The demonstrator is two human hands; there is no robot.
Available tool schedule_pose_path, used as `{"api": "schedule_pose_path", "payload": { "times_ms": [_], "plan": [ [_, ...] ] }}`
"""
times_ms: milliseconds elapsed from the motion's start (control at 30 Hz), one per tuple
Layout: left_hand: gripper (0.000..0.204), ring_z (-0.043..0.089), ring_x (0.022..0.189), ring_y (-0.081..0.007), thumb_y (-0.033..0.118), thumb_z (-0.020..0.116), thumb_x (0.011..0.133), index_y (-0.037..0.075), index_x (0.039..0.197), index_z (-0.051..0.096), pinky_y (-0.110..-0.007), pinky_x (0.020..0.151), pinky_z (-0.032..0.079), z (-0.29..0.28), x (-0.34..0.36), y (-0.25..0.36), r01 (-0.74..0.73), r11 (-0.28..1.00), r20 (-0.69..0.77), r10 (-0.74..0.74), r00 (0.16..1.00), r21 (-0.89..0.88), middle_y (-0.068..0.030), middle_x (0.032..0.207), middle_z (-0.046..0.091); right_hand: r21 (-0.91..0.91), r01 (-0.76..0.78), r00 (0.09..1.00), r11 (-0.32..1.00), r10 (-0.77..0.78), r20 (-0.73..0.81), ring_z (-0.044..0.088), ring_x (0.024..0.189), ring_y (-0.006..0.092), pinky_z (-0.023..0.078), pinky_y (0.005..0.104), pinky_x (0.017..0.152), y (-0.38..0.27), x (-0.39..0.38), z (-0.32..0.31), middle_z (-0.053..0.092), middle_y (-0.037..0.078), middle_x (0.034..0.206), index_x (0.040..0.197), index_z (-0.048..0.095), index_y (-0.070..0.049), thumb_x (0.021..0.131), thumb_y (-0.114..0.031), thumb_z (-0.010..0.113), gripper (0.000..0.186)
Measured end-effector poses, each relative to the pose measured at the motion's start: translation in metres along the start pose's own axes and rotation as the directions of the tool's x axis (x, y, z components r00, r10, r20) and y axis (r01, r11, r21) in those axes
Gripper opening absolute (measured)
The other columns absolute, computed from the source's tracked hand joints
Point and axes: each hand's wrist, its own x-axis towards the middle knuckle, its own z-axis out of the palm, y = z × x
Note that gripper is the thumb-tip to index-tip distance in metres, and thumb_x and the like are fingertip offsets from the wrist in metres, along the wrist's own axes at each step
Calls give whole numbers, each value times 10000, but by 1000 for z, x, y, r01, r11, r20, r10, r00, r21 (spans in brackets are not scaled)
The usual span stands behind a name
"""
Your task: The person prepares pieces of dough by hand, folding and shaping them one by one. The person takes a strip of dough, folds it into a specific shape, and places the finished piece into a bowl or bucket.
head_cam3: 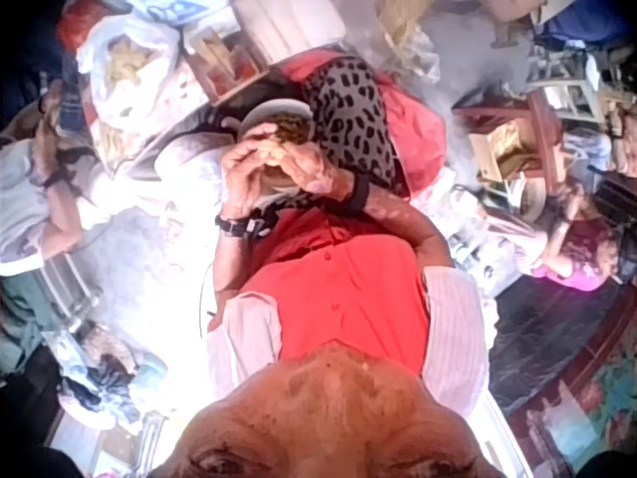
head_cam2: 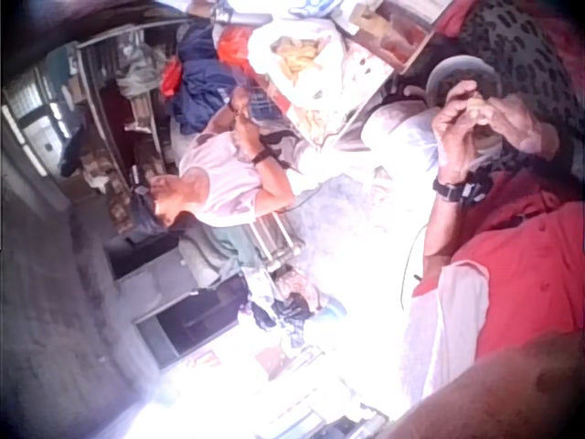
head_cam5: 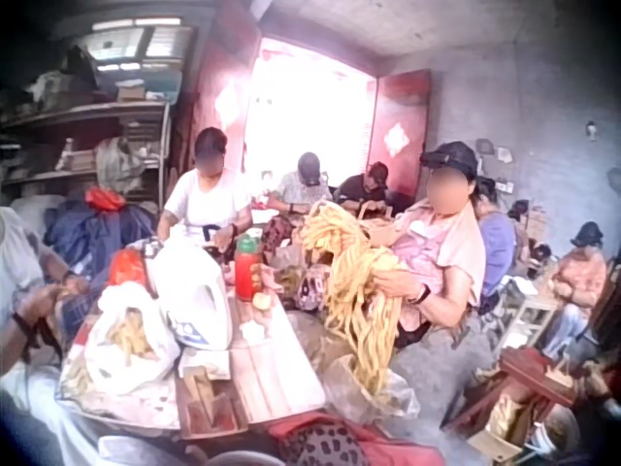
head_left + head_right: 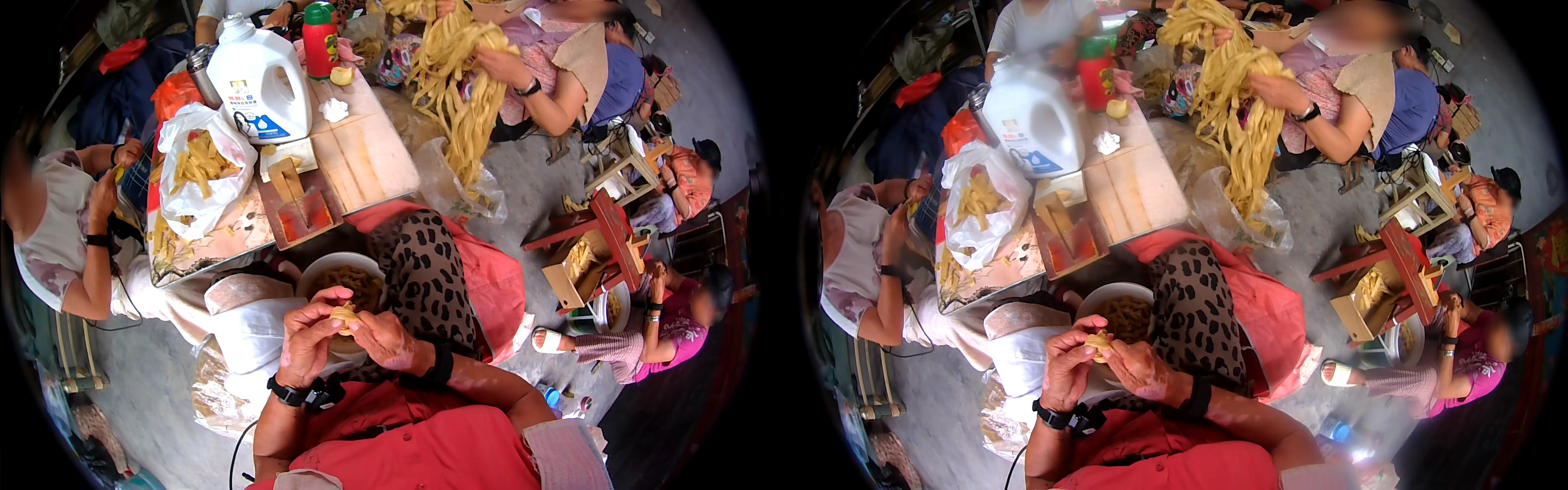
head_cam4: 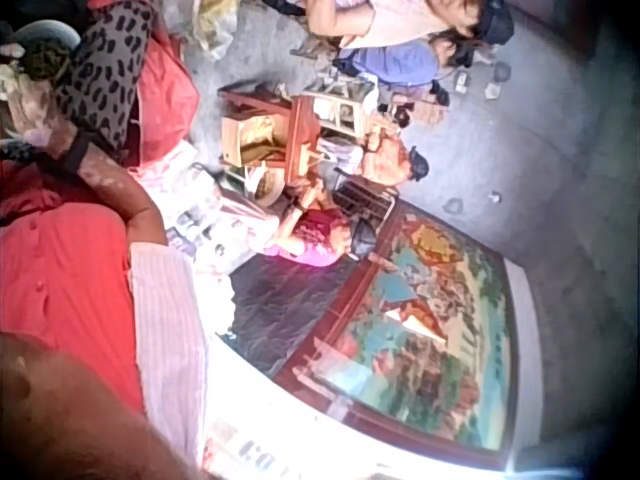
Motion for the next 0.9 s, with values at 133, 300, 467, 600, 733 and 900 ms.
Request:
{"api": "schedule_pose_path", "payload": {
  "times_ms": [133,300,467,600,733,900],
  "plan": [
    [113,513,1030,-241,60,631,745,-35,804,653,-443,1035,349,8,-4,1,82,982,-11,-85,996,-172,-156,1126,534,-59,115,991,992,-119,-57,530,479,291,388,355,440,-2,2,0,505,147,578,837,511,26,913,-73,490,127],
    [154,474,1004,-274,141,622,675,-9,673,585,-489,1066,288,7,-6,-8,61,980,192,-24,981,-190,-132,988,508,-115,373,917,921,-385,-108,534,522,336,414,395,471,2,3,7,527,160,665,858,532,28,839,-5,560,47],
    [270,527,1050,-185,-95,593,705,-7,959,577,-329,942,404,0,2,-5,-57,998,53,57,997,4,-131,1107,566,-536,375,908,757,-416,47,555,563,234,408,352,460,-3,3,-7,499,94,679,830,548,8,799,5,593,54],
    [163,584,882,-114,-59,511,860,-53,1007,580,-222,779,460,-1,-3,-5,-68,901,-2,76,997,429,-91,1047,613,-766,414,873,492,-453,181,540,558,157,393,319,452,3,11,-16,457,38,651,834,542,-7,798,-82,630,121],
    [141,601,817,-110,-18,510,886,-71,996,581,-219,748,476,-3,-8,-12,36,844,-49,-11,999,535,-76,927,641,-792,419,871,443,-441,214,537,550,130,393,296,458,1,13,-19,466,22,651,814,524,-25,823,-195,631,201],
    [178,628,742,-113,34,468,929,-84,987,588,-225,702,511,-3,-2,-17,86,941,-20,-84,996,327,-85,865,654,-841,398,870,365,-440,221,544,543,131,393,288,452,-2,8,-23,487,17,652,821,509,-26,859,-286,582,273]
  ]
}}
